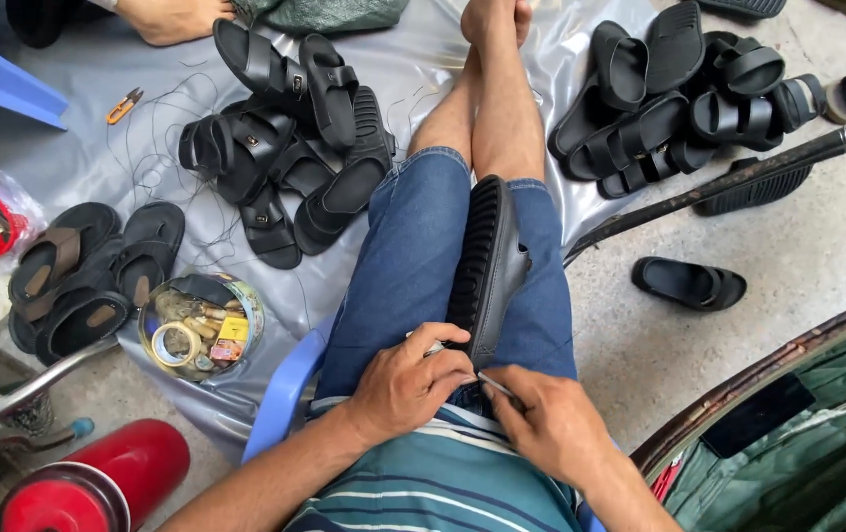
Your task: The person sits on a low chair and sews the sole of a black sandal using a needle and thread. They hold the sandal on their lap and repeatedly push the needle through the material to stitch the sole, surrounded by other sandals and tools.
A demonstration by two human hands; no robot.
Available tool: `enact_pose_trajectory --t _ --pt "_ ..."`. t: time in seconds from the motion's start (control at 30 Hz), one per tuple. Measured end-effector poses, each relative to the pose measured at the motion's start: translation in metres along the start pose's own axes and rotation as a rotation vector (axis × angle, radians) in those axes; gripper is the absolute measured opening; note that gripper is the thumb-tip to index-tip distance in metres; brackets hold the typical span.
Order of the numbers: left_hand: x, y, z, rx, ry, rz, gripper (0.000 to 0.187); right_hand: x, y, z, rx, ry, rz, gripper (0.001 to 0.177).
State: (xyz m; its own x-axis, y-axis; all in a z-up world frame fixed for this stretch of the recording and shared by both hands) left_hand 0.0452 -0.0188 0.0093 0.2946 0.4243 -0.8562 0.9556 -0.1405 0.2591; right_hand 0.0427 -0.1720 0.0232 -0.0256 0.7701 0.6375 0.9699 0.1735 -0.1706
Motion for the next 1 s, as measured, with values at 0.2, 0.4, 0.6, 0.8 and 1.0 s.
enact_pose_trajectory --t 0.2,0.4,0.6,0.8,1.0 --pt "0.004 -0.003 0.003 0.050 0.023 -0.022 0.009 0.005 0.008 -0.005 0.016 0.140 -0.038 0.013" --pt "0.007 -0.004 0.005 0.059 0.013 -0.044 0.006 -0.002 0.038 -0.018 -0.035 -0.063 -0.269 0.020" --pt "0.008 -0.004 0.006 0.047 0.048 -0.051 0.008 -0.003 0.050 -0.015 -0.122 -0.010 -0.361 0.015" --pt "0.006 0.000 0.000 0.084 0.024 -0.122 0.012 -0.004 0.051 -0.009 -0.220 0.044 -0.408 0.014" --pt "0.016 0.004 -0.013 0.340 0.336 -0.230 0.028 -0.008 0.052 -0.004 -0.249 0.126 -0.381 0.011"
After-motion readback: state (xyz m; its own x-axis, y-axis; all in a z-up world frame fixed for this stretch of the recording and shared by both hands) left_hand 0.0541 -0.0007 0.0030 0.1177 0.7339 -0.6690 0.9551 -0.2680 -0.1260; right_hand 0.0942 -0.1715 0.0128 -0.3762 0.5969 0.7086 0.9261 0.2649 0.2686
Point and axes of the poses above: each hand's wrist, its own y-axis towards the middle knuckle, its own z-axis out of the palm, x = y × z, the point moved 5 cm from there along y, towards the middle knuckle, and after that the axes turned 15 degrees about -x, right-handed, at the moved point
